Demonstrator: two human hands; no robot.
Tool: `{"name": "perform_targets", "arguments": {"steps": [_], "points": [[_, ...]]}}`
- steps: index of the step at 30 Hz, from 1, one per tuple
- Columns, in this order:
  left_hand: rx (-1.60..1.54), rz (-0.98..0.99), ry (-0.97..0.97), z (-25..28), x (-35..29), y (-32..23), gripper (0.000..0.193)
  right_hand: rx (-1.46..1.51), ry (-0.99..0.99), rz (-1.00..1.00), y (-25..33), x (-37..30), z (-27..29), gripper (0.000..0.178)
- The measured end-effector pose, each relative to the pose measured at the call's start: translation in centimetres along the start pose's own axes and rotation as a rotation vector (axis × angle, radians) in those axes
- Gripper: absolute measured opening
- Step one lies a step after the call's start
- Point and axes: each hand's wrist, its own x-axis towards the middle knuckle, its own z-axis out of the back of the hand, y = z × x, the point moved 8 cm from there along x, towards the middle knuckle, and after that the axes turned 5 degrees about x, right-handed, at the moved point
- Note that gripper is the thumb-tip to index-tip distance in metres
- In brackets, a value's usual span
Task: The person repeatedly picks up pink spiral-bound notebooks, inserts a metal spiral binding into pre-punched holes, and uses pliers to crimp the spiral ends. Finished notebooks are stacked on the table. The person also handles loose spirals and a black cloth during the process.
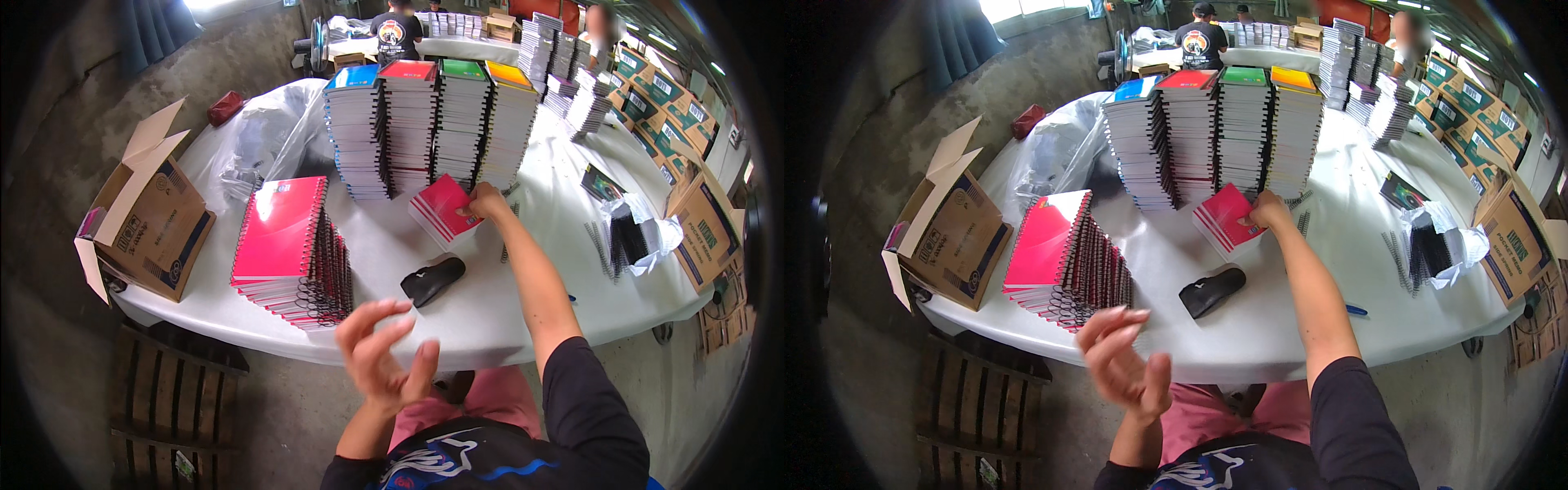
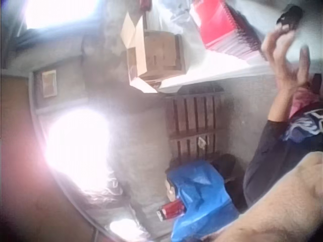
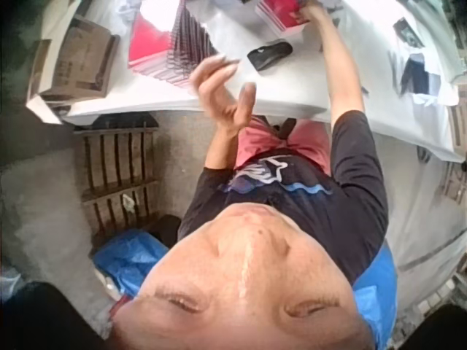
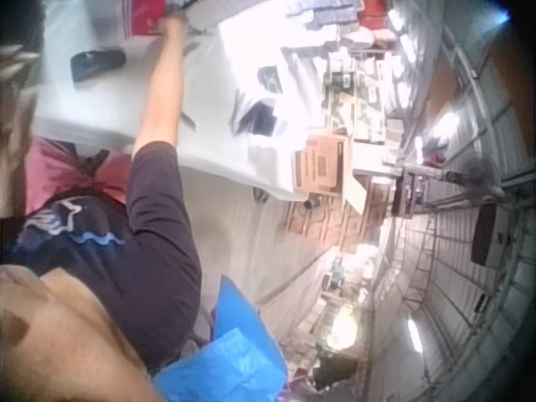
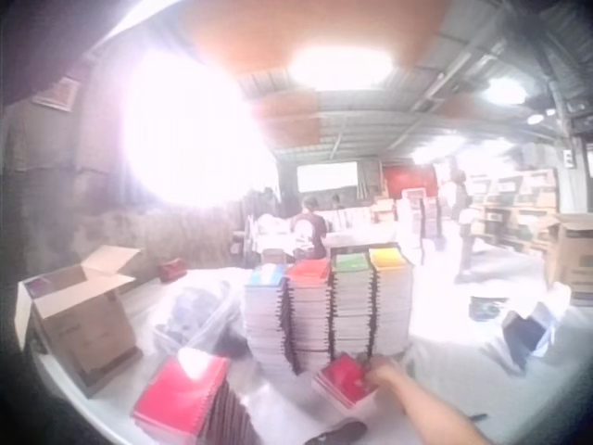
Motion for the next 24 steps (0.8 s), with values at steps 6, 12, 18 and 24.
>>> {"name": "perform_targets", "arguments": {"steps": [6,12,18,24], "points": [[-0.216,0.617,0.103,-5.8,-2.9,8.6,0.047,-0.005,-0.421,0.170,1.9,-5.5,2.9,0.050],[-0.405,0.886,0.087,-8.4,-5.0,13.4,0.059,0.667,-0.003,0.556,5.5,-16.6,0.0,0.035],[0.000,0.608,0.274,-2.7,-2.2,9.1,0.029,1.051,-0.110,0.317,-2.1,-8.9,4.2,0.017],[0.609,-0.008,0.947,-9.0,-4.2,4.0,0.018,0.059,-0.345,0.039,-4.9,1.0,2.8,0.034]]}}
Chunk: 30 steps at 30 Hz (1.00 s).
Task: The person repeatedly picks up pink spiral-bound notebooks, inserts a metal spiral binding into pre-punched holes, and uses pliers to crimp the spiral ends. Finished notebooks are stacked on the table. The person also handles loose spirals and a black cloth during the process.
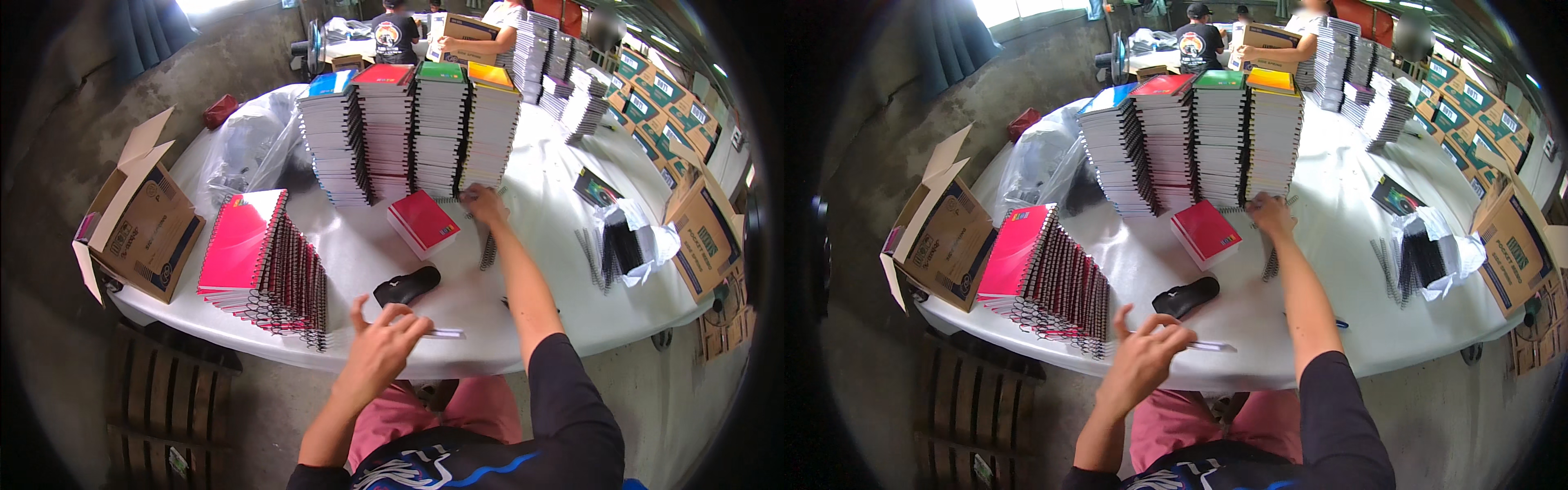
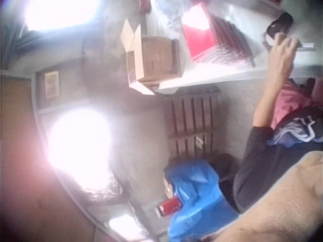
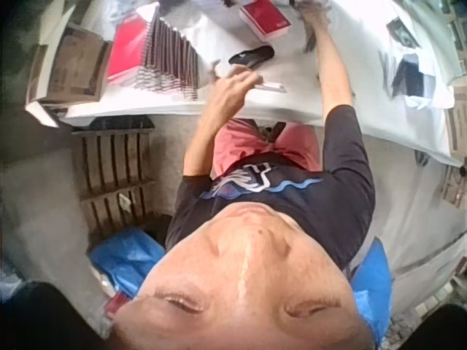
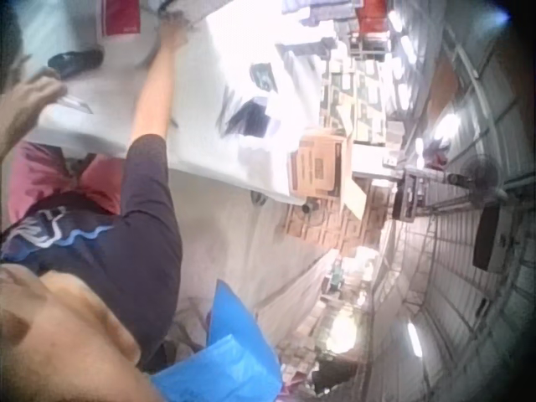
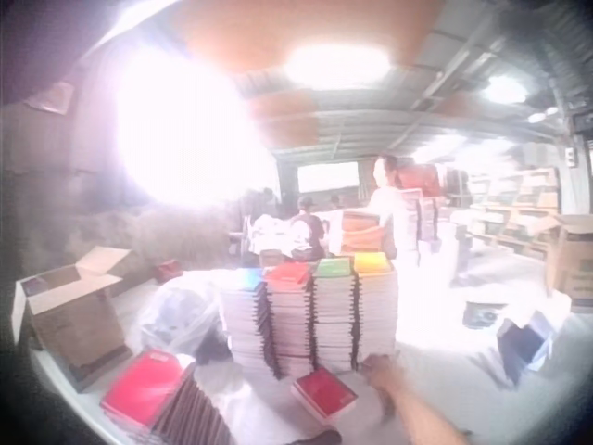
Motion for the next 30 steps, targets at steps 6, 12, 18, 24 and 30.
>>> {"name": "perform_targets", "arguments": {"steps": [6,12,18,24,30], "points": [[0.239,0.025,-0.005,-5.5,-0.9,-0.2,0.022,-0.281,-0.031,0.037,-0.8,-3.0,0.2,0.045],[0.037,0.216,-0.127,-5.7,-2.0,-0.3,0.044,-0.310,0.149,-0.050,-8.5,-4.1,6.6,0.039],[-0.027,0.319,-0.435,-6.5,-1.0,-0.8,0.053,-0.271,-0.145,-0.056,-10.5,-1.9,8.9,0.021],[-0.009,0.375,-0.455,-5.6,-1.3,-0.4,0.052,0.890,-0.208,0.210,-2.9,-7.7,12.1,0.018],[0.011,0.338,-0.534,-5.6,-1.1,-0.4,0.051,0.564,0.289,0.605,3.5,-23.2,9.5,0.026]]}}
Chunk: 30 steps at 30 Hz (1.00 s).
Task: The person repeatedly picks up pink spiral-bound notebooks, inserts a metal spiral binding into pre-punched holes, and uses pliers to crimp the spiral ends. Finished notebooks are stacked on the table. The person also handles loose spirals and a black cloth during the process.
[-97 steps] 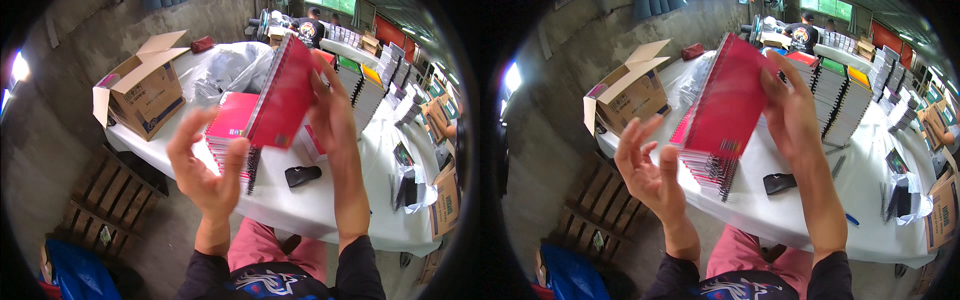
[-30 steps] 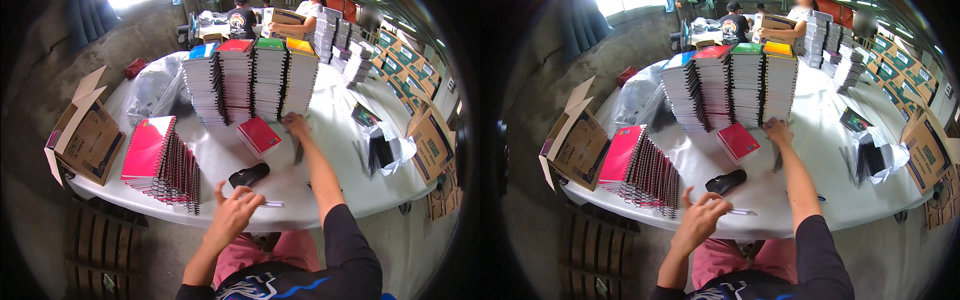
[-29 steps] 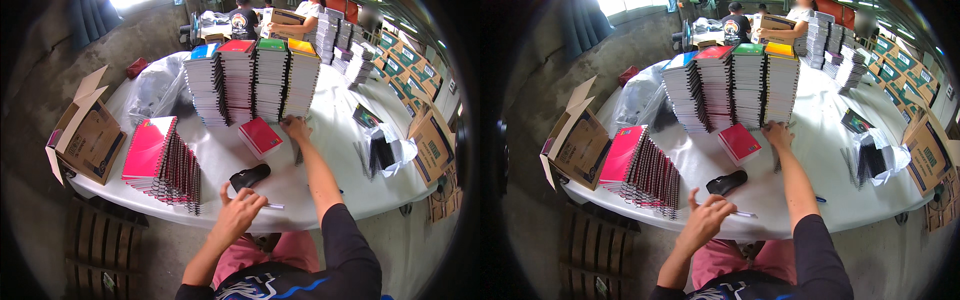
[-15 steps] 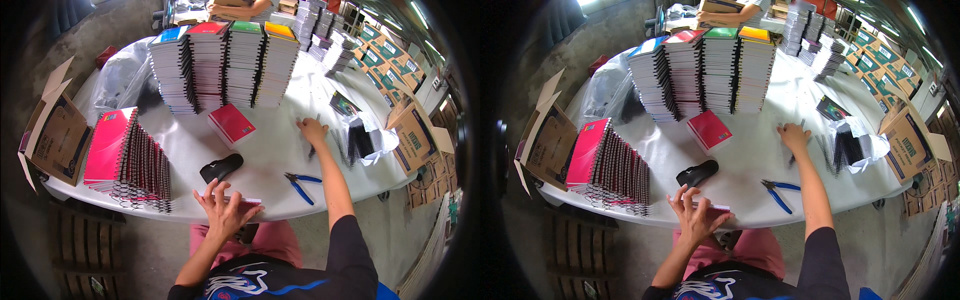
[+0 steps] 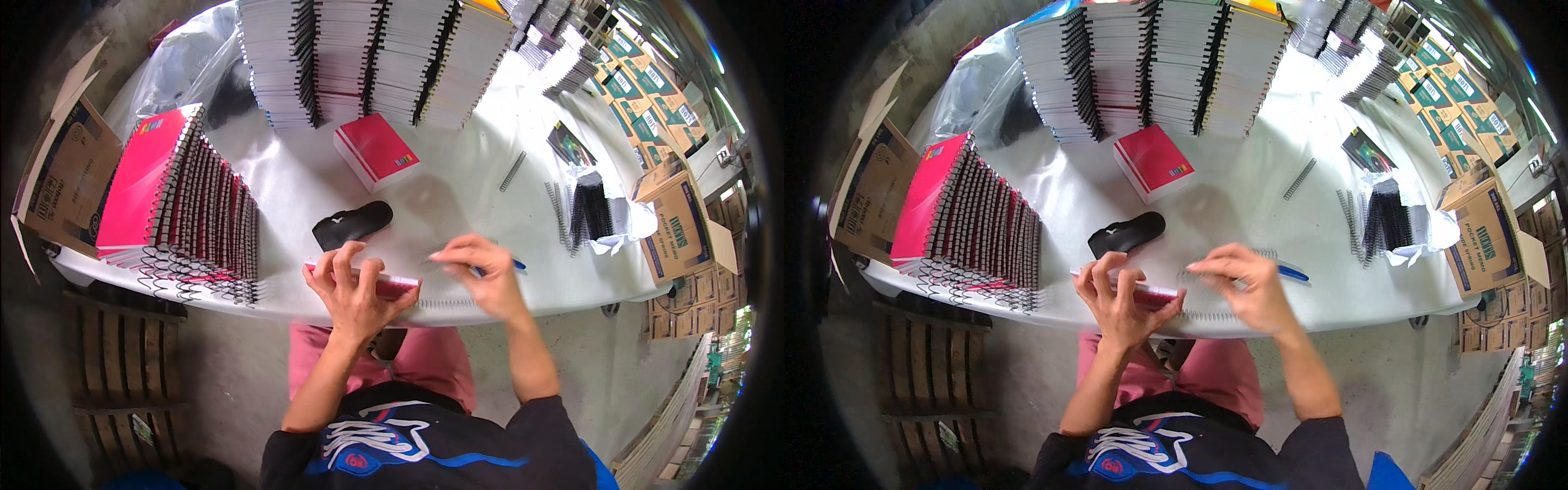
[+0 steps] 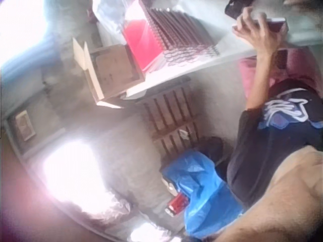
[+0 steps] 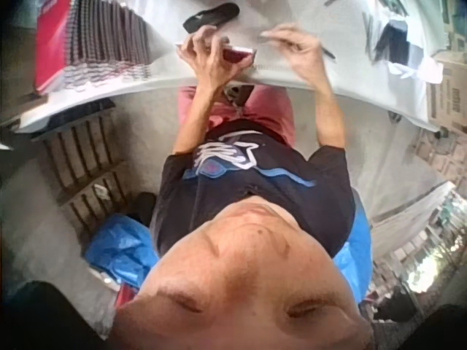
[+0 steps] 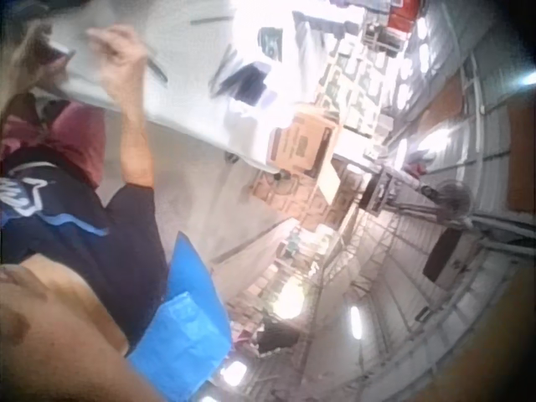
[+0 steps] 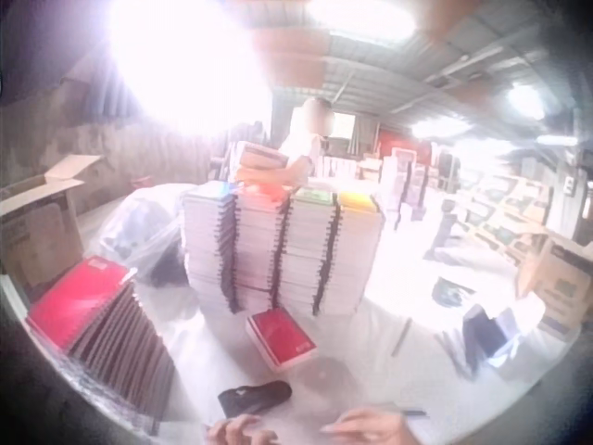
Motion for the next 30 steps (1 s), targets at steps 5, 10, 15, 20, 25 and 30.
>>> {"name": "perform_targets", "arguments": {"steps": [5,10,15,20,25,30], "points": [[0.006,0.005,-0.013,-1.1,-0.3,0.4,0.051,-0.338,-0.111,0.114,-4.9,-0.9,-2.1,0.024],[0.028,0.011,-0.052,-1.1,-0.3,-0.1,0.049,-0.641,-0.275,0.168,-3.6,-1.3,-1.1,0.030],[-0.066,-0.031,-0.075,-1.1,-0.6,0.4,0.046,-0.587,-0.475,0.399,5.2,-12.7,-1.5,0.027],[-0.068,-0.105,-0.100,-0.4,-0.5,-0.3,0.041,-0.683,-0.493,-0.429,-1.9,-29.3,-0.1,0.023],[-0.020,-0.154,0.000,-1.2,-0.7,-2.0,0.050,-0.768,-0.914,-0.287,1.0,-27.5,8.2,0.021],[0.088,-0.215,0.018,-0.7,-0.8,-2.3,0.057,-0.248,-0.753,-0.164,3.0,-15.9,6.8,0.020]]}}
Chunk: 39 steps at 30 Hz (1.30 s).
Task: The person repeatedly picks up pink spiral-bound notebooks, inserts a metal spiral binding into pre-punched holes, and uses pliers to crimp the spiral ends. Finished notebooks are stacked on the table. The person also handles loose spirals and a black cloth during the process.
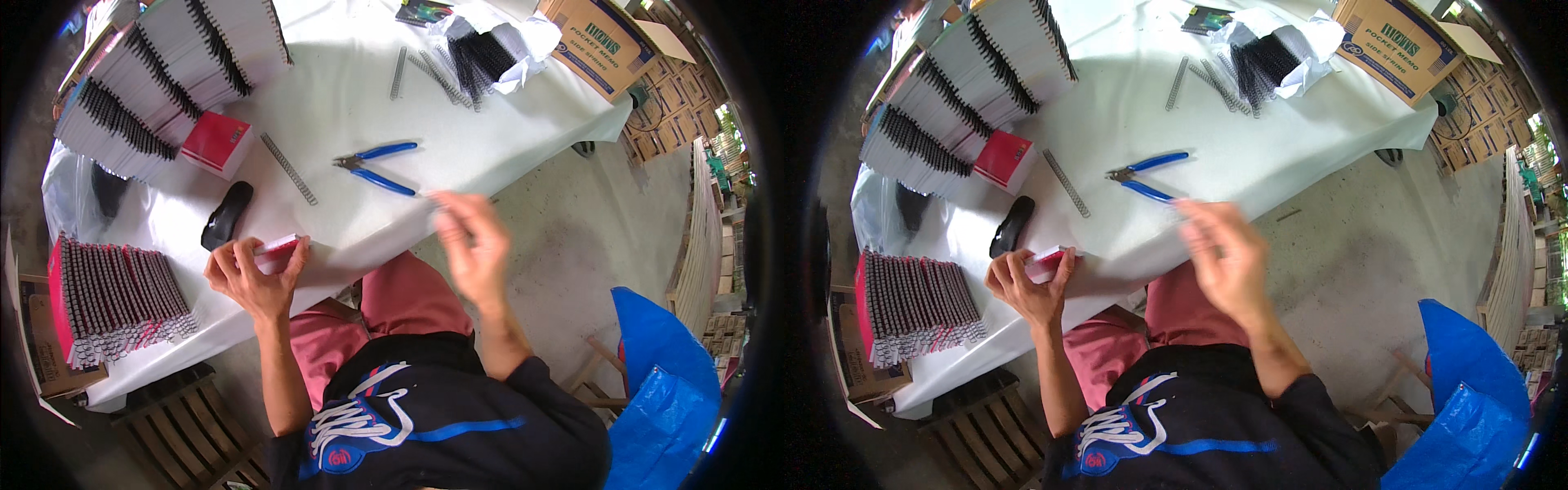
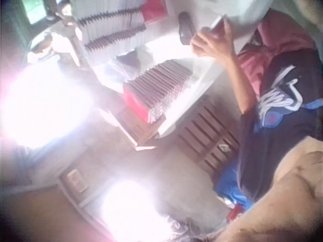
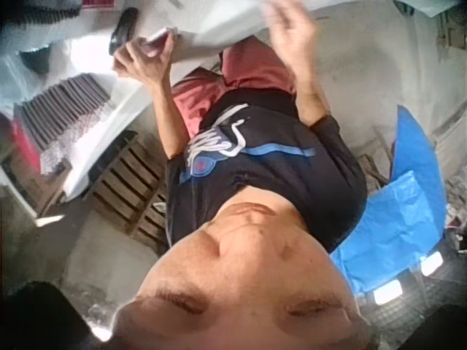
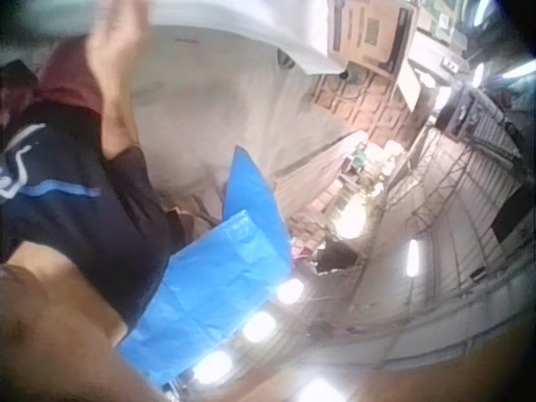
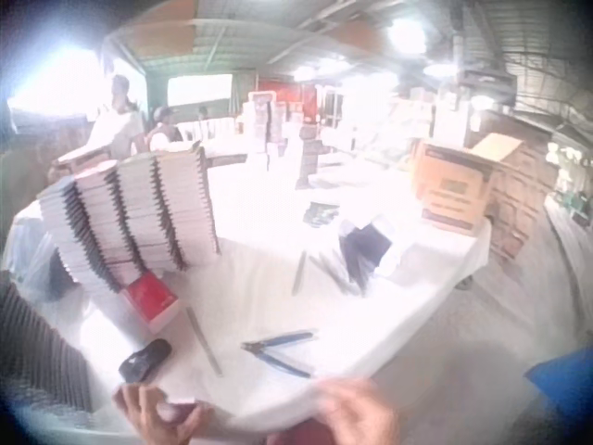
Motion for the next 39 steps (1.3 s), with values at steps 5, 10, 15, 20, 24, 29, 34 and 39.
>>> {"name": "perform_targets", "arguments": {"steps": [5,10,15,20,24,29,34,39], "points": [[-0.088,0.040,0.039,-0.7,0.1,0.1,0.055,0.027,0.296,0.206,2.2,3.0,-8.6,0.020],[-0.129,0.134,0.017,-1.2,-0.2,0.4,0.056,0.166,0.480,0.063,0.8,4.3,-10.9,0.018],[-0.074,0.132,0.014,-0.9,0.4,0.6,0.059,0.216,0.579,0.036,1.2,4.4,-13.5,0.017],[-0.066,0.174,0.038,-1.4,0.4,0.6,0.057,0.276,0.806,-0.027,1.2,3.8,-15.4,0.015],[-0.069,0.203,0.099,-1.6,0.5,0.9,0.059,0.294,0.999,-0.251,0.1,3.3,-16.0,0.020],[-0.120,0.189,0.167,-1.5,0.6,1.6,0.069,0.246,0.944,-0.257,1.7,4.1,-16.2,0.028],[-0.164,0.152,0.163,-0.4,0.1,2.6,0.058,0.161,0.922,0.244,3.3,4.6,-15.9,0.029],[-0.200,0.139,0.140,-0.2,-0.1,3.1,0.050,0.042,1.345,-0.266,0.5,3.3,-18.0,0.030]]}}
